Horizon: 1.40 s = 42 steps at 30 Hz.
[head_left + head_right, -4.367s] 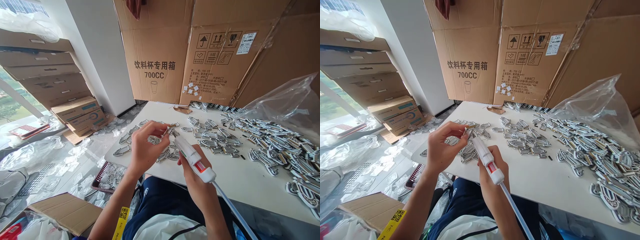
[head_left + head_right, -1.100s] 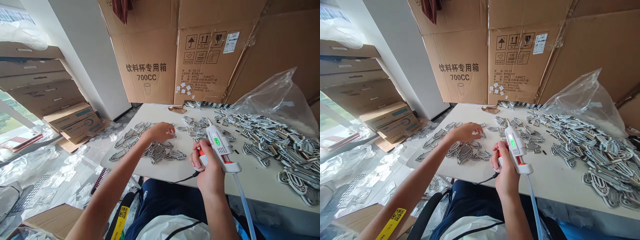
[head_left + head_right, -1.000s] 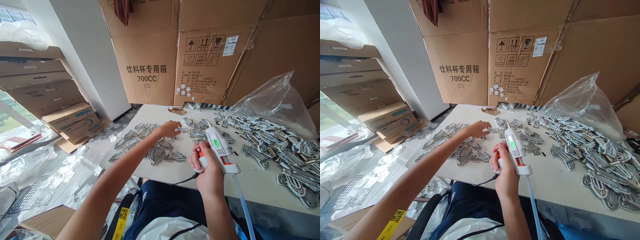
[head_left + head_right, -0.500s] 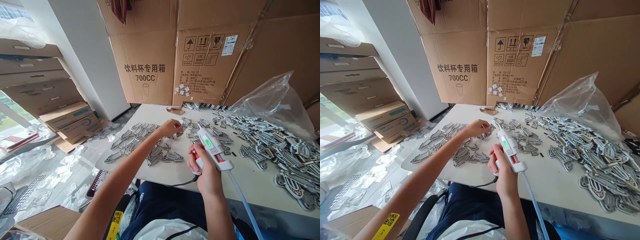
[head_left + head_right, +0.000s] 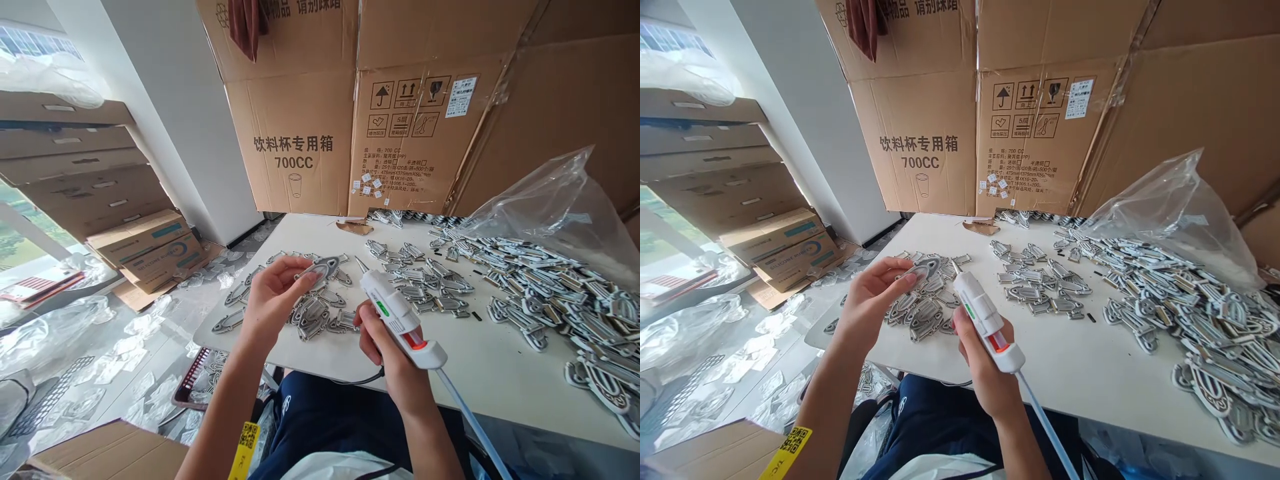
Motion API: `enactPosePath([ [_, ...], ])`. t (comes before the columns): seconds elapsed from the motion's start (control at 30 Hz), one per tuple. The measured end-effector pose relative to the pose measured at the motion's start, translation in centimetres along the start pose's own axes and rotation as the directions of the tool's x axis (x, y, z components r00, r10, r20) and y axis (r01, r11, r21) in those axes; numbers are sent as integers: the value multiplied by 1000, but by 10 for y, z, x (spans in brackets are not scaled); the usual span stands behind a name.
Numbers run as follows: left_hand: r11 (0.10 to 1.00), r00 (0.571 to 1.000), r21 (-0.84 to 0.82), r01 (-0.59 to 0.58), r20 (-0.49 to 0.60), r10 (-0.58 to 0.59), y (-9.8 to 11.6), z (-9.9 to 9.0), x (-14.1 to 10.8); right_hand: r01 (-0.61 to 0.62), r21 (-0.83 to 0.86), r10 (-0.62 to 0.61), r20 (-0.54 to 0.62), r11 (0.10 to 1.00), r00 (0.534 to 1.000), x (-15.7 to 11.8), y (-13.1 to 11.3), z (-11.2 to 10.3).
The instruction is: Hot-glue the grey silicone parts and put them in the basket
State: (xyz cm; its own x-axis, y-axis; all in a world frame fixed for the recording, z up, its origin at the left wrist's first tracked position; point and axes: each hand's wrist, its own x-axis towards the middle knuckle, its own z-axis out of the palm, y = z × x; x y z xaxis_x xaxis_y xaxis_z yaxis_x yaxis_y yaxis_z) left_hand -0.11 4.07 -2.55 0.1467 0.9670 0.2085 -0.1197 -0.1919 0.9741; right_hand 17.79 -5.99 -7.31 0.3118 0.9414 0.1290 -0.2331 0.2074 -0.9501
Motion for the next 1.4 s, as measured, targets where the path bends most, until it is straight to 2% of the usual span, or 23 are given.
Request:
enactPosePath([
  [0.13,999,998,5,-34,-45,34,5,1,-6,27,-92,-24,41,995,999,-4,-4,1],
  [0.33,996,994,0,-94,-52,94,12,3,-12,46,-168,-26,119,985,993,-8,-10,2],
  [0.5,987,984,-10,-160,-83,159,16,7,-18,55,-172,-51,31,983,998,-11,-14,13],
  [0.77,982,979,11,-187,-86,187,19,11,-25,125,-269,-113,59,955,992,-11,-12,12],
  [0.97,979,977,41,-198,-71,200,22,13,-29,50,-283,-68,-54,958,996,-11,-7,14],
  [1.2,977,975,46,-207,-73,210,25,14,-36,135,-326,-163,-60,936,985,-10,14,8],
  [1.4,974,972,76,-214,-83,220,27,16,-39,160,-332,-188,-53,930,981,-12,16,9],
])
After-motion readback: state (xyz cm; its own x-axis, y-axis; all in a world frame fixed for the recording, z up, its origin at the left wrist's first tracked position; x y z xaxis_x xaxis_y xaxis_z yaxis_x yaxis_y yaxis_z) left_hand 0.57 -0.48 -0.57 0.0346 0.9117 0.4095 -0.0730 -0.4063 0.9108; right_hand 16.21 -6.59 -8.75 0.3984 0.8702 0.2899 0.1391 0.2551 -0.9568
